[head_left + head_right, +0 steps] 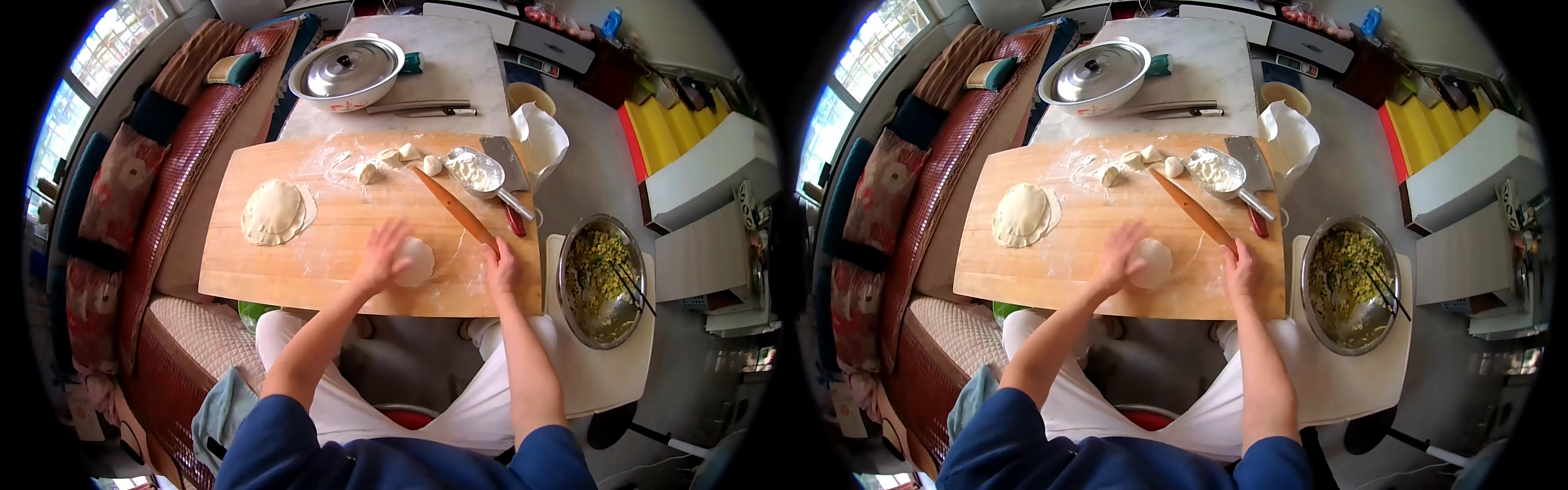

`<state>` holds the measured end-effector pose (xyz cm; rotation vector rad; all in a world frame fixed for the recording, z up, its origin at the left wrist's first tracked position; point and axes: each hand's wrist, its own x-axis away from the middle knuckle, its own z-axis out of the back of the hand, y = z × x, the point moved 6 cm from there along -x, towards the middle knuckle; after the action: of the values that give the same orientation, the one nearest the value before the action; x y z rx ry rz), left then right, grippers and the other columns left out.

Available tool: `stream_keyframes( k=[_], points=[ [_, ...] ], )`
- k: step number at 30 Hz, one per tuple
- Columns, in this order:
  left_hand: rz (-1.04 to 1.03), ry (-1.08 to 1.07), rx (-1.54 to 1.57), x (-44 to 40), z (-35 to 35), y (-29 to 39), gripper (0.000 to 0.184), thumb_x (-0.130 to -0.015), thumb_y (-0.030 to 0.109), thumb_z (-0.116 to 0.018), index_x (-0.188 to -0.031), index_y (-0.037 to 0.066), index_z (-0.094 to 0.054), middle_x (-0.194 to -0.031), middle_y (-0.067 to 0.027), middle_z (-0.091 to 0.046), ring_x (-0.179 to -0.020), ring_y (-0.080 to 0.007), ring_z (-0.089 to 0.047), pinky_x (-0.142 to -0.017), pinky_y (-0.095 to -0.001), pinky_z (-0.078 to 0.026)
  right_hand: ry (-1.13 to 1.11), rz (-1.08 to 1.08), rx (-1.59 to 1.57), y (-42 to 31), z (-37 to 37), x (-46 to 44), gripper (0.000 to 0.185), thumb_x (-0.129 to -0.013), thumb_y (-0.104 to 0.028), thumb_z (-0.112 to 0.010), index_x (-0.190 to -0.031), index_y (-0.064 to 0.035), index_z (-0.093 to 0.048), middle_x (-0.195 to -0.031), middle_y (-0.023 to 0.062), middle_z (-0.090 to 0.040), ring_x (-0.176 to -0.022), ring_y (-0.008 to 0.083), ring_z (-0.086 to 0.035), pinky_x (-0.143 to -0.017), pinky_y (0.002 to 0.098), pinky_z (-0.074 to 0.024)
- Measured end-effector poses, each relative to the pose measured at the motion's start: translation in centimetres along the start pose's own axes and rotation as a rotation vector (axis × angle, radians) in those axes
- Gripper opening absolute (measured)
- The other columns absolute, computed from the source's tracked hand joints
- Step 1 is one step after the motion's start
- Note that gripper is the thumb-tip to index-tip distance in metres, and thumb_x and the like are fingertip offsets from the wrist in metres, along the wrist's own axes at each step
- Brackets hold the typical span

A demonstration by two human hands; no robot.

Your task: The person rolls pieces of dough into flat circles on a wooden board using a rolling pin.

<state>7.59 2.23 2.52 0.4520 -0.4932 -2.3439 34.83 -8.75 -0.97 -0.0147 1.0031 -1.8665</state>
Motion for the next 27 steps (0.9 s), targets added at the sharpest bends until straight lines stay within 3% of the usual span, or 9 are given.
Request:
stream_keyframes(
  k=[3, 5, 8, 9, 11, 17, 22, 23, 27],
  points=[
    [0.115, 0.287, 0.135, 4.0, 3.6, -2.0, 0.071, -0.085, 0.021, -0.069, -0.149, 0.011, -0.040, -0.160, -0.0103, -0.033, -0.149, -0.0354, -0.026, -0.121, -0.0523, -0.020, -0.158, 0.076, -0.037, 0.2, 0.0, 0.0, 0.039, -0.085, -0.037, -0.075, -0.109, -0.0064, -0.069, -0.093, 0.0133, -0.070, -0.083, 0.0358, -0.065, -0.071, 0.0445, -0.0508],
    [0.140, 0.181, -0.005, 6.9, 3.9, -0.8, 0.072, -0.086, 0.023, -0.069, -0.150, 0.010, -0.039, -0.160, -0.0103, -0.033, -0.148, -0.0361, -0.026, -0.120, -0.0525, -0.020, -0.347, 0.146, -0.030, -0.7, 0.2, 1.4, 0.038, -0.082, -0.037, -0.077, -0.108, -0.0107, -0.071, -0.092, 0.0100, -0.070, -0.084, 0.0330, -0.066, -0.074, 0.0428, -0.0506],
    [0.183, 0.033, -0.138, 9.5, 2.0, -0.4, 0.075, -0.087, 0.032, -0.068, -0.152, 0.010, -0.036, -0.160, -0.0103, -0.031, -0.149, -0.0367, -0.025, -0.120, -0.0535, -0.021, -0.428, 0.454, -0.009, -4.6, 0.4, 2.7, 0.037, -0.078, -0.038, -0.078, -0.107, -0.0167, -0.072, -0.092, 0.0051, -0.070, -0.088, 0.0280, -0.065, -0.079, 0.0401, -0.0492],
    [0.191, 0.012, -0.136, 9.6, 1.2, -0.3, 0.075, -0.088, 0.036, -0.067, -0.152, 0.009, -0.036, -0.160, -0.0105, -0.031, -0.149, -0.0364, -0.025, -0.120, -0.0539, -0.021, -0.477, 0.430, 0.008, -5.0, -0.4, 2.7, 0.032, -0.079, -0.037, -0.077, -0.106, -0.0193, -0.072, -0.097, 0.0013, -0.069, -0.098, 0.0243, -0.063, -0.088, 0.0408, -0.0456],
    [0.199, 0.002, -0.183, 8.4, 0.5, -2.0, 0.077, -0.091, 0.046, -0.062, -0.152, 0.008, -0.035, -0.160, -0.0116, -0.031, -0.148, -0.0367, -0.025, -0.120, -0.0532, -0.022, -0.448, 0.447, 0.147, -6.6, -1.9, 0.4, 0.030, -0.080, -0.035, -0.076, -0.107, -0.0206, -0.072, -0.106, 0.0014, -0.067, -0.105, 0.0247, -0.060, -0.093, 0.0424, -0.0435],
    [0.343, 0.077, -0.250, 0.1, 0.8, -7.3, 0.079, -0.091, 0.050, -0.060, -0.152, 0.007, -0.034, -0.159, -0.0134, -0.033, -0.146, -0.0367, -0.030, -0.118, -0.0505, -0.026, -0.277, 0.411, 0.183, -6.3, -5.1, -3.1, 0.031, -0.083, -0.033, -0.074, -0.112, -0.0230, -0.070, -0.130, 0.0028, -0.059, -0.125, 0.0264, -0.050, -0.104, 0.0458, -0.0373],
    [0.109, -0.107, -0.199, 9.9, 1.0, 1.8, 0.089, -0.086, 0.058, -0.062, -0.154, 0.010, -0.031, -0.161, -0.0138, -0.029, -0.148, -0.0352, -0.028, -0.119, -0.0540, -0.024, -0.352, 0.491, 0.163, -4.4, -0.9, 3.0, 0.031, -0.084, -0.032, -0.073, -0.113, -0.0213, -0.070, -0.134, 0.0025, -0.058, -0.131, 0.0283, -0.047, -0.111, 0.0512, -0.0321],
    [0.117, -0.162, -0.167, 11.0, 0.7, 2.0, 0.092, -0.085, 0.058, -0.064, -0.155, 0.010, -0.029, -0.162, -0.0135, -0.028, -0.148, -0.0356, -0.026, -0.120, -0.0540, -0.022, -0.351, 0.494, 0.175, -4.9, -0.7, 2.6, 0.031, -0.085, -0.032, -0.072, -0.114, -0.0214, -0.070, -0.135, 0.0023, -0.058, -0.132, 0.0284, -0.046, -0.111, 0.0516, -0.0315],
    [0.259, 0.033, -0.160, 6.1, 0.9, -4.5, 0.083, -0.088, 0.048, -0.065, -0.153, 0.008, -0.032, -0.161, -0.0149, -0.028, -0.148, -0.0365, -0.027, -0.119, -0.0522, -0.024, -0.370, 0.478, 0.211, -7.7, -4.0, -1.4, 0.030, -0.087, -0.032, -0.070, -0.115, -0.0213, -0.070, -0.139, 0.0018, -0.056, -0.133, 0.0289, -0.045, -0.113, 0.0522, -0.0299]
  ],
)
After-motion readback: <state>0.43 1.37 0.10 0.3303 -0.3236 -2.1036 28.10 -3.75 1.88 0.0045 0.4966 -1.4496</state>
